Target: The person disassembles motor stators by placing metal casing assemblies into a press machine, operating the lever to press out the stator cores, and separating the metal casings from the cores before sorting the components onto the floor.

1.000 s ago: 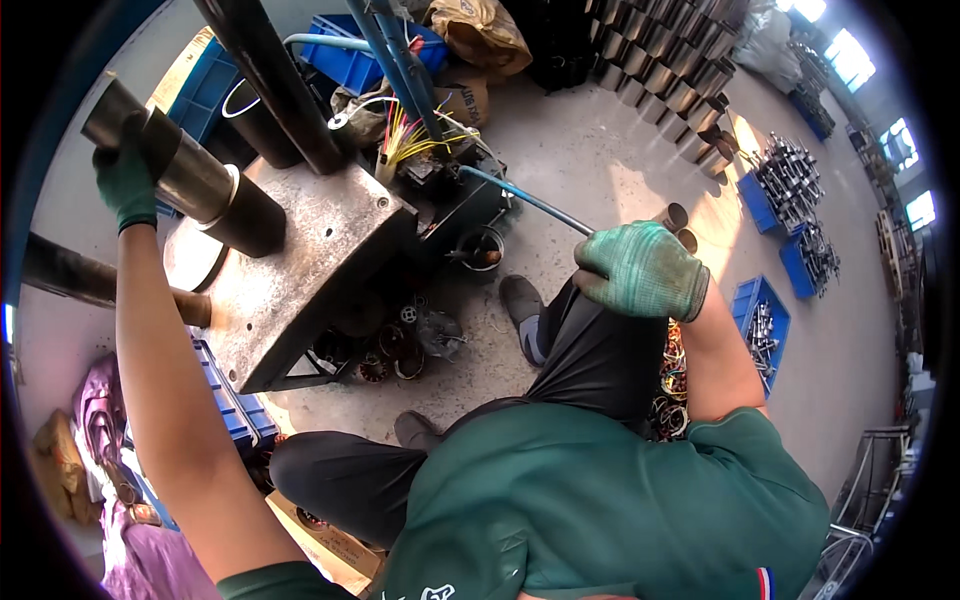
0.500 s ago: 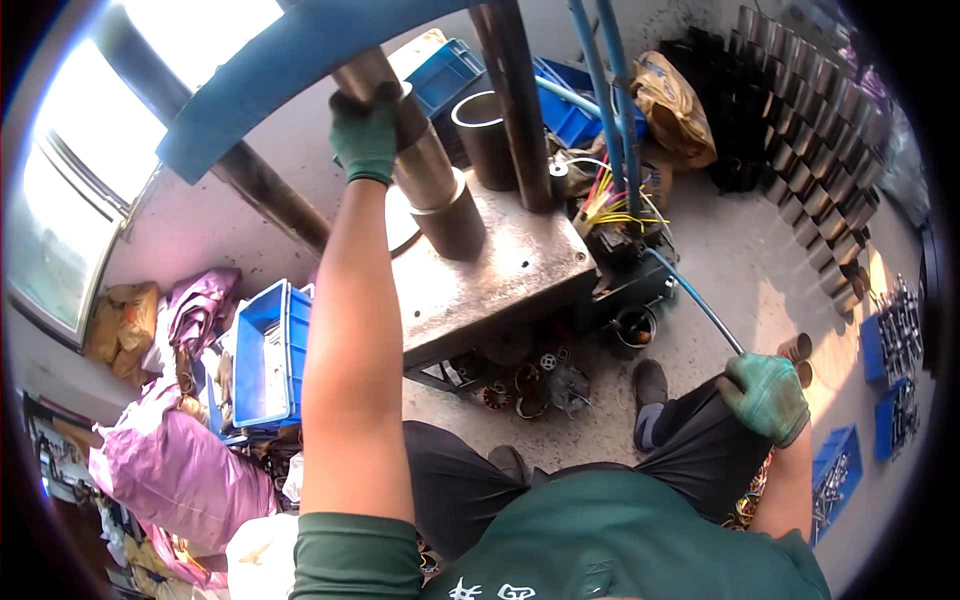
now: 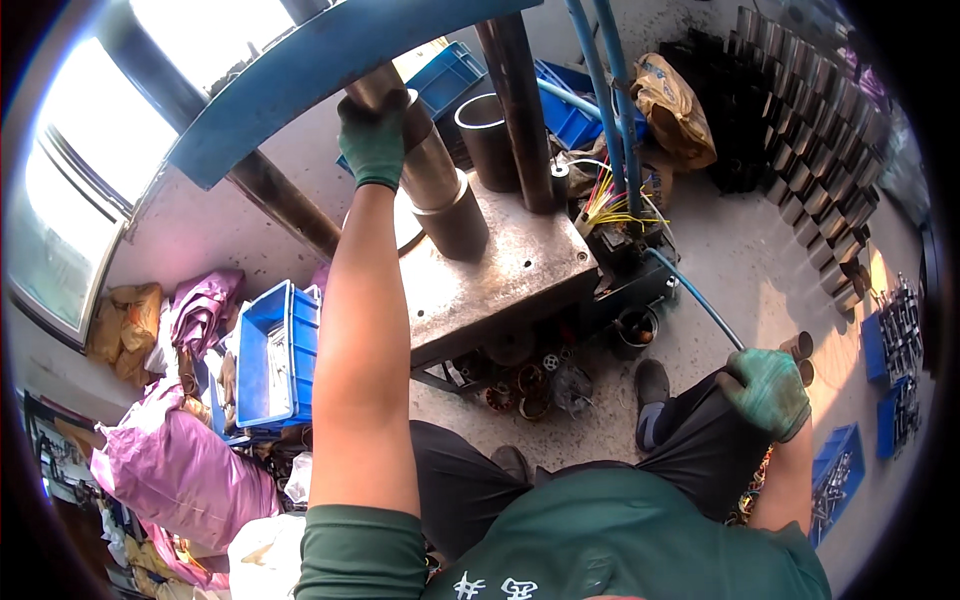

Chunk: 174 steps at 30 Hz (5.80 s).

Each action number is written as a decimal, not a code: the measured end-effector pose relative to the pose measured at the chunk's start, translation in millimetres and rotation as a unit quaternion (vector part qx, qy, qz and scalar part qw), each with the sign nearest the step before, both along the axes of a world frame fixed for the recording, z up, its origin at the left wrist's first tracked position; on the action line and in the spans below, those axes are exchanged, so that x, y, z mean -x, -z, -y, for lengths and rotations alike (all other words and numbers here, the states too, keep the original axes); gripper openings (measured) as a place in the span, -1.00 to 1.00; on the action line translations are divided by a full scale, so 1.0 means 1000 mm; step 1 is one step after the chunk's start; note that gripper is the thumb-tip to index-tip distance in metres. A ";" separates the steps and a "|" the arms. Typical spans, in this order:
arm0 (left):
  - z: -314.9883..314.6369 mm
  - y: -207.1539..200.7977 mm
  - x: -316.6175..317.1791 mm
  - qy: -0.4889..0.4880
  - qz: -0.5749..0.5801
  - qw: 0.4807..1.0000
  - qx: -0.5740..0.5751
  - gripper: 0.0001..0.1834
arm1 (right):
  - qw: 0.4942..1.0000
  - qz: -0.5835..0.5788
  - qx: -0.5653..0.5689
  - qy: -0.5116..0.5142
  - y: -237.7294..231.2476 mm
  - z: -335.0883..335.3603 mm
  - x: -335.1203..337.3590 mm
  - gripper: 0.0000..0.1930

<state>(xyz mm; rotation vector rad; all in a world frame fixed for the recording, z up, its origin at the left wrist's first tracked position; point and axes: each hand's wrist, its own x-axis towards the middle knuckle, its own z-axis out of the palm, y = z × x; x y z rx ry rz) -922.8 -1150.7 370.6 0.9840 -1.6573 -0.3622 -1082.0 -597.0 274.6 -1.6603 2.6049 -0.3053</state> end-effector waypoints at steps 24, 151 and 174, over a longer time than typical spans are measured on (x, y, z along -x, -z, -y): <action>-0.001 0.025 -0.002 0.037 -0.011 0.999 0.010 -0.12 | 1.000 0.004 0.001 0.006 -0.004 -0.001 0.000 -0.67; -0.154 0.216 -0.123 0.129 -0.037 0.967 0.217 -0.49 | 0.970 0.091 -0.183 0.132 0.150 0.150 0.048 -0.60; -0.145 0.236 -0.085 0.219 -0.337 0.896 -0.186 -0.56 | 0.904 0.135 0.308 -0.263 0.006 0.351 -0.085 -0.56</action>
